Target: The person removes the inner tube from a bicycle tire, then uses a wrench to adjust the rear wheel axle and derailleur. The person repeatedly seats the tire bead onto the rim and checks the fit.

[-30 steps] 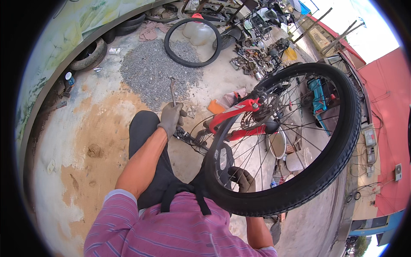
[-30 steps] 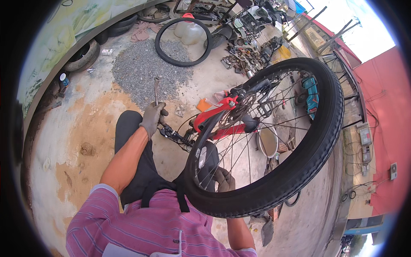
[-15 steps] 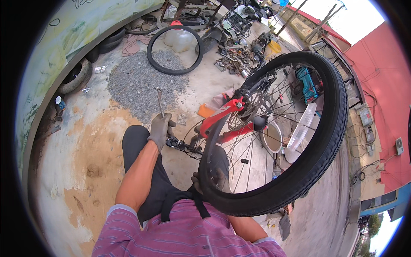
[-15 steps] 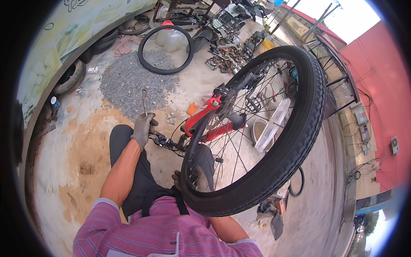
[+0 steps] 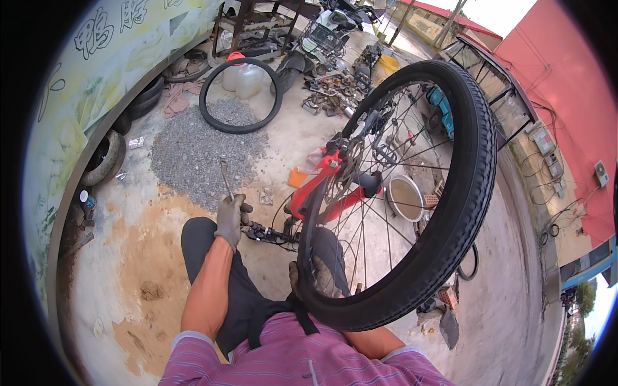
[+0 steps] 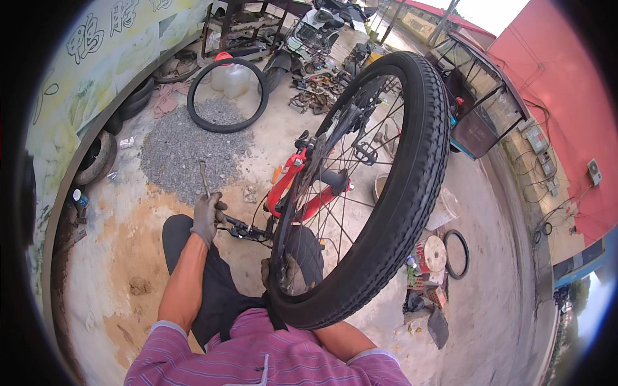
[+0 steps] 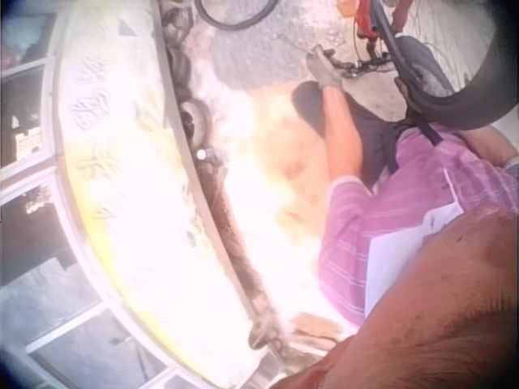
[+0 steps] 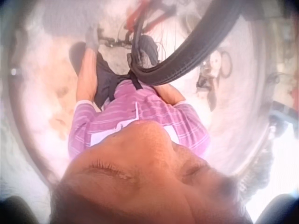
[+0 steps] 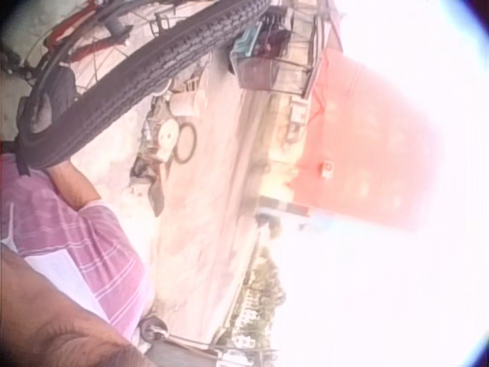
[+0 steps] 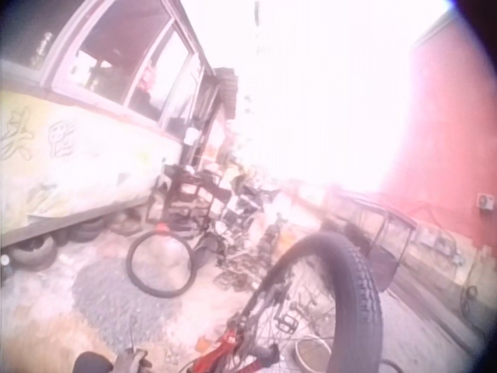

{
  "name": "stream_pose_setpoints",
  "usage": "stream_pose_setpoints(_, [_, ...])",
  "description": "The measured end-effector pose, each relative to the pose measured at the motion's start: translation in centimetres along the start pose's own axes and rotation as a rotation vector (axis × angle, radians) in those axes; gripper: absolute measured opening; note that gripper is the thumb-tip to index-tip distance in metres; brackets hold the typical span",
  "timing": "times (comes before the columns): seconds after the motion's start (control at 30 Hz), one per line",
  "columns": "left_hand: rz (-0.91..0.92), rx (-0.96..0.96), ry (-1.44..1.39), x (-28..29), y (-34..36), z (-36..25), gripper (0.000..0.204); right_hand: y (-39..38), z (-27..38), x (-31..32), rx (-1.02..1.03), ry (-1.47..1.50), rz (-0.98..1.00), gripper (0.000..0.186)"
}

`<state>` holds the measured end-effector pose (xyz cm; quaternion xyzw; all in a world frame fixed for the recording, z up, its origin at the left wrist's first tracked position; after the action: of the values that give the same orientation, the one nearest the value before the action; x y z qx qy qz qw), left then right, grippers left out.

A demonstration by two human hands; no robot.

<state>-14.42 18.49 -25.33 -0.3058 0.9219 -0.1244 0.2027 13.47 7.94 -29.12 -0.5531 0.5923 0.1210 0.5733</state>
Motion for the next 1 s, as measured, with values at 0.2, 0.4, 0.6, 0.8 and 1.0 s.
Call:
stream_pose_setpoints(0.2, [0.018, 0.002, 0.015, -0.4, -0.1, 0.1, 0.028, 0.5, -0.4, -0.4, -0.035, 0.052, 0.040, 0.050])
stream_pose_setpoints(0.4, [0.011, 0.016, 0.004, -0.5, -0.2, 0.4, 0.028, 1.9, 1.5, 1.0, 0.020, 0.021, -0.021, 0.051])
stream_pose_setpoints(0.6, [0.033, 0.006, 0.033, -0.7, -0.3, 0.4, 0.028, 2.7, 2.0, 0.0, -0.025, 0.125, 0.149, 0.054])
stream_pose_setpoints(0.8, [0.041, 0.018, 0.024, -0.9, -0.1, 0.9, 0.029, 3.8, 2.7, 0.8, -0.021, 0.033, 0.193, 0.060])
stream_pose_setpoints(1.0, [0.027, 0.013, 0.033, -0.8, -0.2, 0.7, 0.029, 3.9, 2.6, 0.6, -0.047, 0.001, 0.194, 0.060])
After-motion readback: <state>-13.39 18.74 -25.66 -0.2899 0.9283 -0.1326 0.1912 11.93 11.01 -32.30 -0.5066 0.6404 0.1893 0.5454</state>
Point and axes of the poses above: each hand's wrist, its own y-axis towards the middle knuckle, its own x-axis out of the back of the hand, z = x × y, the point moved 10 cm from there along y, towards the middle knuckle
